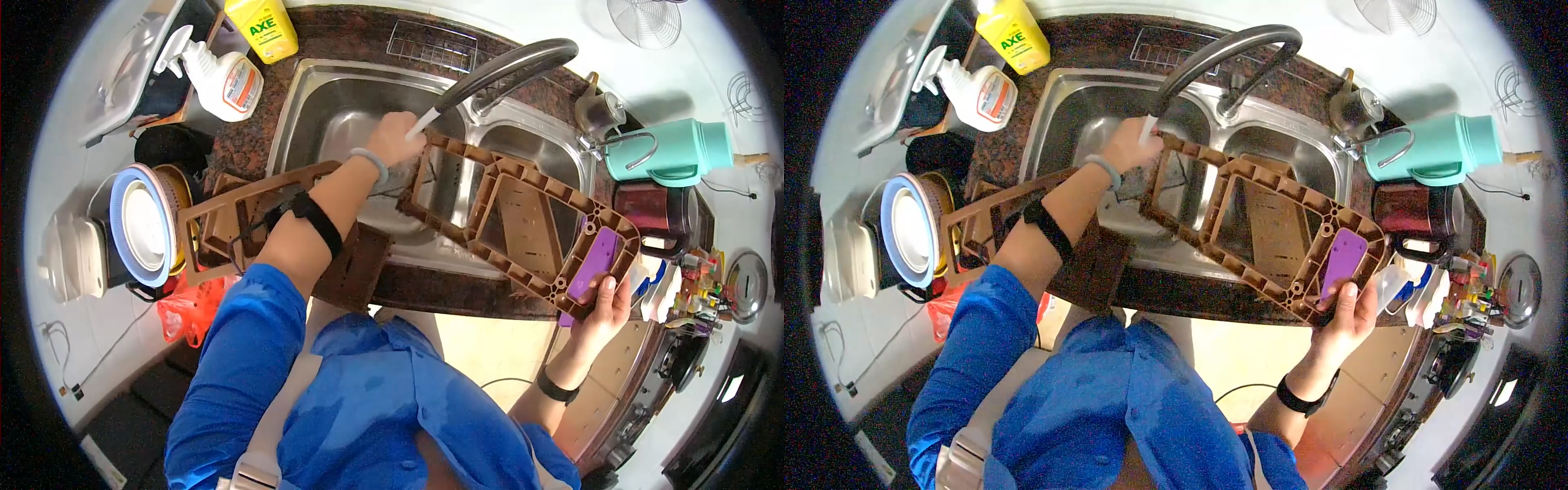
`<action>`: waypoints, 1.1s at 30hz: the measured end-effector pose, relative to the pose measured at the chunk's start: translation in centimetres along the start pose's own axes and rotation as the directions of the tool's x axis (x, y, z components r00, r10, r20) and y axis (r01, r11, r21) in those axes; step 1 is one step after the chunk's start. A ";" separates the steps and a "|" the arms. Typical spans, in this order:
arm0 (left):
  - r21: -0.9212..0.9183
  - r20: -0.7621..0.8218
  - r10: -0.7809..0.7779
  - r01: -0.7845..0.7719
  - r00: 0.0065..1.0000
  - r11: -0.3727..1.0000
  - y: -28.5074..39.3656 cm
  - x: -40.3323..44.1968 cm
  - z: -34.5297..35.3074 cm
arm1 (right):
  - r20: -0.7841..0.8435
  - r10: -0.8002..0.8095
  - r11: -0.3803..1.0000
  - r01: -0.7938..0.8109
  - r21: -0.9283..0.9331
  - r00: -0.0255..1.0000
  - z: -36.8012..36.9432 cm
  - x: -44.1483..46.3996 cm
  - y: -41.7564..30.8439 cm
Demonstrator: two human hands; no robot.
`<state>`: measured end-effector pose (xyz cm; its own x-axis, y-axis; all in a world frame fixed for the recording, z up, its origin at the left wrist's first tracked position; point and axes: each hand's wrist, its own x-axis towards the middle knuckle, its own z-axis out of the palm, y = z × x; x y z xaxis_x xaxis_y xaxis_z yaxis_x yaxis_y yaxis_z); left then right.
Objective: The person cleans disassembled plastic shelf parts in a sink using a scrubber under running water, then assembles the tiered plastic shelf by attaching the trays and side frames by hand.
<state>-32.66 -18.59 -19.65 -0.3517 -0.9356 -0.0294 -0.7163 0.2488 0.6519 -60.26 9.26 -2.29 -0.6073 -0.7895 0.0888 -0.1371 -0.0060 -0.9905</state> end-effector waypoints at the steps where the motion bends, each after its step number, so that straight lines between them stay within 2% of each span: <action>1: 0.004 0.004 0.001 -0.001 1.000 1.000 -0.8 0.5 0.7 | -0.054 -0.055 0.998 0.055 -0.008 0.997 0.6 -0.2 0.0; 2: -0.441 0.061 -0.038 0.061 0.997 0.896 -1.8 0.8 1.4 | -0.057 -0.047 0.999 0.046 -0.005 0.997 1.0 -0.4 0.3; 4: -0.784 0.136 -0.051 0.139 0.989 0.606 -1.0 0.3 0.3 | -0.132 -0.087 0.991 0.100 0.093 0.987 1.7 -0.6 0.9; 5: -0.749 0.303 -0.136 0.324 0.943 0.579 -0.2 0.5 -1.1 | -0.185 -0.094 0.990 0.111 0.082 0.978 2.3 -0.4 1.6; 6: -0.683 0.457 -0.216 0.495 0.863 0.537 0.8 0.5 -2.4 | -0.143 -0.106 0.983 0.125 0.132 0.984 3.0 -0.4 2.0; 7: -0.678 0.457 -0.217 0.496 0.863 0.543 0.8 0.6 -2.7 | -0.165 -0.069 0.984 0.095 0.153 0.984 4.0 -0.2 2.2; 8: -0.669 0.311 -0.239 0.390 0.920 0.632 0.7 0.5 -3.1 | -0.187 -0.031 0.983 0.064 0.174 0.982 5.0 -0.1 2.4; 9: -0.638 0.157 -0.240 0.284 0.958 0.716 0.5 0.6 -3.6 | -0.138 -0.015 0.977 0.044 0.207 0.990 5.8 0.0 2.3; 12: -0.570 0.125 -0.198 0.234 0.972 0.788 -2.2 0.7 -7.6 | -0.057 0.071 0.948 -0.050 0.315 0.996 8.5 0.5 3.8; 14: -0.519 0.012 -0.232 0.205 0.973 0.830 -3.3 0.2 -11.4 | -0.032 0.081 0.958 -0.069 0.277 0.996 10.4 1.4 6.1; 15: -0.499 -0.022 -0.217 0.178 0.976 0.848 -4.4 -0.1 -13.5 | 0.025 0.129 0.953 -0.131 0.275 0.991 11.6 1.7 6.2; 16: -0.478 -0.057 -0.204 0.152 0.977 0.865 -5.4 -0.3 -15.5 | 0.072 0.190 0.969 -0.199 0.150 0.979 12.3 2.4 7.6; 17: -0.372 -0.107 -0.193 0.140 0.975 0.918 -4.8 -1.1 -18.3 | 0.098 0.139 0.983 -0.150 0.108 0.985 13.3 3.3 10.7; 19: -0.167 -0.247 -0.130 0.090 0.960 0.982 -2.5 -3.4 -23.8 | 0.251 0.226 0.971 -0.196 -0.140 0.941 16.0 4.6 14.7; 20: -0.070 -0.332 -0.076 0.055 0.940 0.996 -1.3 -4.5 -25.9 | 0.284 0.200 0.921 -0.082 -0.380 0.938 17.8 4.7 13.0; 21: 0.047 -0.396 -0.045 0.069 0.917 0.996 0.3 -5.7 -27.9 | 0.219 0.262 0.891 -0.149 -0.429 0.940 20.0 4.7 12.0; 22: 0.163 -0.455 -0.005 0.089 0.890 0.983 1.6 -6.7 -29.5 | 0.176 0.143 0.869 -0.038 -0.494 0.974 22.1 4.8 13.1; 24: 0.356 -0.530 0.082 0.134 0.844 0.925 2.1 -8.5 -31.9 | 0.224 0.078 0.971 -0.023 -0.237 0.972 26.5 5.0 13.7; 25: 0.391 -0.568 0.051 0.214 0.822 0.895 5.0 -9.6 -31.6 | 0.330 0.169 0.985 -0.155 -0.071 0.929 28.6 5.0 13.1; 26: 0.401 -0.567 0.051 0.222 0.822 0.889 5.3 -10.6 -31.7 | 0.445 0.234 0.951 -0.298 0.079 0.864 30.0 4.9 11.9; 27: 0.414 -0.594 0.057 0.244 0.802 0.877 5.3 -11.2 -31.6 | 0.451 0.236 0.948 -0.305 0.087 0.861 30.4 4.9 10.5; 28: 0.425 -0.619 0.064 0.265 0.783 0.866 5.2 -11.6 -31.5 | 0.538 0.306 0.834 -0.494 0.246 0.785 30.6 5.0 8.7; 29: 0.428 -0.659 0.092 0.272 0.746 0.862 5.0 -12.1 -31.2 | 0.632 0.347 0.655 -0.661 0.366 0.693 30.5 5.2 7.6; 30: 0.432 -0.656 0.088 0.277 0.749 0.858 4.9 -12.6 -30.9 | 0.635 0.352 0.649 -0.668 0.364 0.687 30.0 5.8 7.4; 32: 0.331 -0.730 0.085 0.241 0.679 0.913 4.6 -13.6 -30.5 | 0.390 0.111 0.866 -0.281 0.414 0.914 27.4 8.4 8.4; 33: 0.237 -0.767 -0.003 0.288 0.641 0.928 4.5 -14.0 -30.2 | 0.233 0.185 0.804 -0.284 0.523 0.955 26.2 9.9 10.0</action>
<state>-12.76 -11.89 6.53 0.2392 -0.7931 0.5602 -0.9085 0.0207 0.4173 -47.16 -14.68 -14.02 -0.4225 -0.8979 -0.1233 0.4717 -0.1016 -0.8759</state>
